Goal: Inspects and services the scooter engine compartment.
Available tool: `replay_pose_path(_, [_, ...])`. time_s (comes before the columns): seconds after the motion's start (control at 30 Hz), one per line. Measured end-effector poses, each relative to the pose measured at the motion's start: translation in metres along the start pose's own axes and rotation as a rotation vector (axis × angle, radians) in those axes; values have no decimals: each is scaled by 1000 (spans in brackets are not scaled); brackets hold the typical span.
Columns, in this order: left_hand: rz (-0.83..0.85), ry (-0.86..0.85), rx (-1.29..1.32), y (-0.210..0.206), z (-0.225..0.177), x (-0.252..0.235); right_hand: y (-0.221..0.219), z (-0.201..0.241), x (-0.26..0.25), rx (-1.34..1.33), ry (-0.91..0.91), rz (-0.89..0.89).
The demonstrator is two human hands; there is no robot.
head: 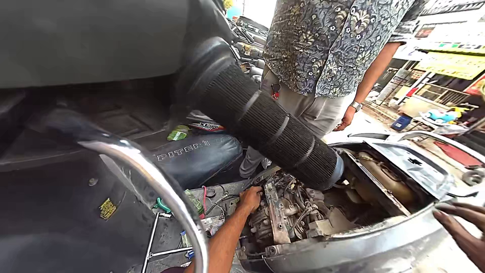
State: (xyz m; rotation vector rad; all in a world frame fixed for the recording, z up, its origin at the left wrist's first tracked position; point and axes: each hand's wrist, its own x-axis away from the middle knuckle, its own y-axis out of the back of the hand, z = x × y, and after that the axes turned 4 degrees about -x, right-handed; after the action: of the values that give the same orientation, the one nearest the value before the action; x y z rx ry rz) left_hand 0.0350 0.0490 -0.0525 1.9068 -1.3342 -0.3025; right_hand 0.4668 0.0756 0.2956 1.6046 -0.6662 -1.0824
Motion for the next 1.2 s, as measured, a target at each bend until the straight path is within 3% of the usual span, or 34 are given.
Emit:
replay_pose_path(0.07, [3,-4,9,-2,-1,-3,-26,43,-29,-58,178,-43])
replay_pose_path(0.23, [68,-25,79,1,-1,-3,-147,183,-119,-190,524,513])
replay_pose_path(0.37, [82,-27,217,6,8,-11,-265,224,-161,-252,565,757])
replay_pose_path(0.43, [89,10,310,13,8,-7,-261,236,-158,-216,461,796])
replay_pose_path(0.5, [129,24,397,28,-11,11,-208,252,-150,-165,376,909])
replay_pose_path(0.57, [140,30,415,33,-20,18,-190,251,-149,-139,434,909])
replay_pose_path(0.77, [115,60,361,33,-23,22,-211,236,-150,105,666,870])
replay_pose_path(0.87, [79,77,244,59,-42,49,-252,223,-158,103,705,734])
replay_pose_path(0.97, [5,258,-2,81,-68,79,-307,220,-174,200,730,626])
replay_pose_path(1.0, [41,298,-105,78,-62,82,-312,223,-178,222,705,643])
replay_pose_path(1.1, [71,210,-378,26,12,62,-307,232,-182,249,609,722])
replay_pose_path(1.2, [145,209,-513,9,7,63,-299,232,-184,236,534,765])
